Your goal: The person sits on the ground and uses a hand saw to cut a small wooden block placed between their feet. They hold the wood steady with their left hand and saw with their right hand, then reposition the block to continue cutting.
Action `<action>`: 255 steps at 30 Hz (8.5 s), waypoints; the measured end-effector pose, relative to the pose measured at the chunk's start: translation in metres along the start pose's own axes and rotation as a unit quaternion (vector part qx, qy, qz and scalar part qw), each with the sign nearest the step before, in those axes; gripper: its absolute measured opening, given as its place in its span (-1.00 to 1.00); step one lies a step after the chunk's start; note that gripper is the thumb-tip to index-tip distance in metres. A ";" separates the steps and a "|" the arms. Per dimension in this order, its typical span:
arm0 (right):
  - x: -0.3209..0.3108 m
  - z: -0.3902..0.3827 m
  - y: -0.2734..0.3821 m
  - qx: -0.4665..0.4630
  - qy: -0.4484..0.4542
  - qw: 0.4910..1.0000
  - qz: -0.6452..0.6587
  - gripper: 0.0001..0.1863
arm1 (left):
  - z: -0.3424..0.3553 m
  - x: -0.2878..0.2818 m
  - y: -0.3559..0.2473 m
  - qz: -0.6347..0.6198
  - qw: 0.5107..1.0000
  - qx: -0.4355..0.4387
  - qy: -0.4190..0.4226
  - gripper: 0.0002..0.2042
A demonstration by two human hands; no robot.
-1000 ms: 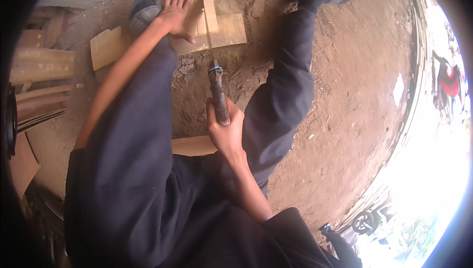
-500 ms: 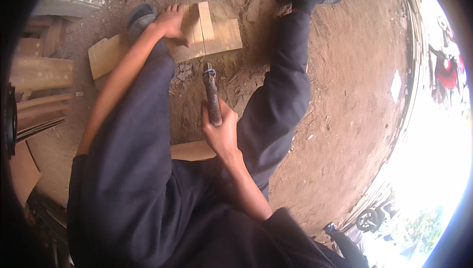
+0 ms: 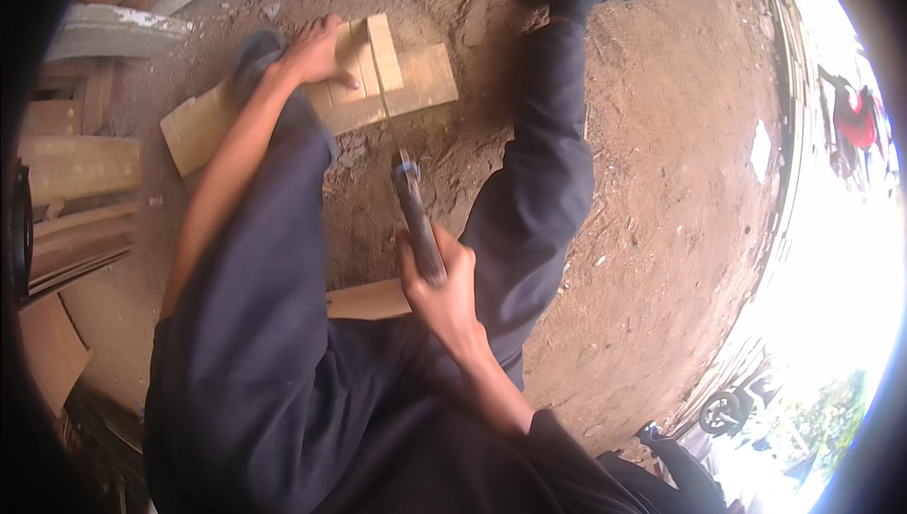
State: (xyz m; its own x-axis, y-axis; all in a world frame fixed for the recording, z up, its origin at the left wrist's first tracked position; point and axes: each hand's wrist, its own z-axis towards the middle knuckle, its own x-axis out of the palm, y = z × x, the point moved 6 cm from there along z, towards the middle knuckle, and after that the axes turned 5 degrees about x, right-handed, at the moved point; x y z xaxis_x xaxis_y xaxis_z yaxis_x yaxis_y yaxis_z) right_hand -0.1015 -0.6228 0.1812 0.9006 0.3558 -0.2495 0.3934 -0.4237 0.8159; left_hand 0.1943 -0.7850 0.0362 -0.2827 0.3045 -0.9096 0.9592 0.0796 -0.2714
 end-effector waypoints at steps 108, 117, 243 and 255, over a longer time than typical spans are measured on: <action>0.008 0.112 -0.052 -0.047 0.007 0.998 0.047 -0.82 | 0.006 0.012 -0.031 0.162 0.967 -0.066 0.186 0.44; 0.006 0.118 -0.063 -0.059 0.002 0.998 0.033 -0.82 | 0.004 0.033 -0.029 0.129 0.979 -0.029 0.152 0.43; 0.014 0.121 -0.095 -0.048 -0.142 0.980 -0.133 -0.72 | -0.090 0.041 0.063 0.028 0.996 -0.049 0.073 0.11; 0.019 0.115 -0.083 -0.051 -0.150 0.980 -0.121 -0.75 | 0.047 0.023 0.138 0.072 0.988 -0.093 0.096 0.45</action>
State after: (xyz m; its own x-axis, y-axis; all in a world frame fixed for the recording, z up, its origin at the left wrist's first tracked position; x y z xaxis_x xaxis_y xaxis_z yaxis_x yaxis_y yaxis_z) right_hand -0.0960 -0.6767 0.0485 0.8025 0.1681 -0.5725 0.5962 -0.2656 0.7577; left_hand 0.3194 -0.8121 -0.0371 -0.1535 0.4988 -0.8530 0.9796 0.1900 -0.0652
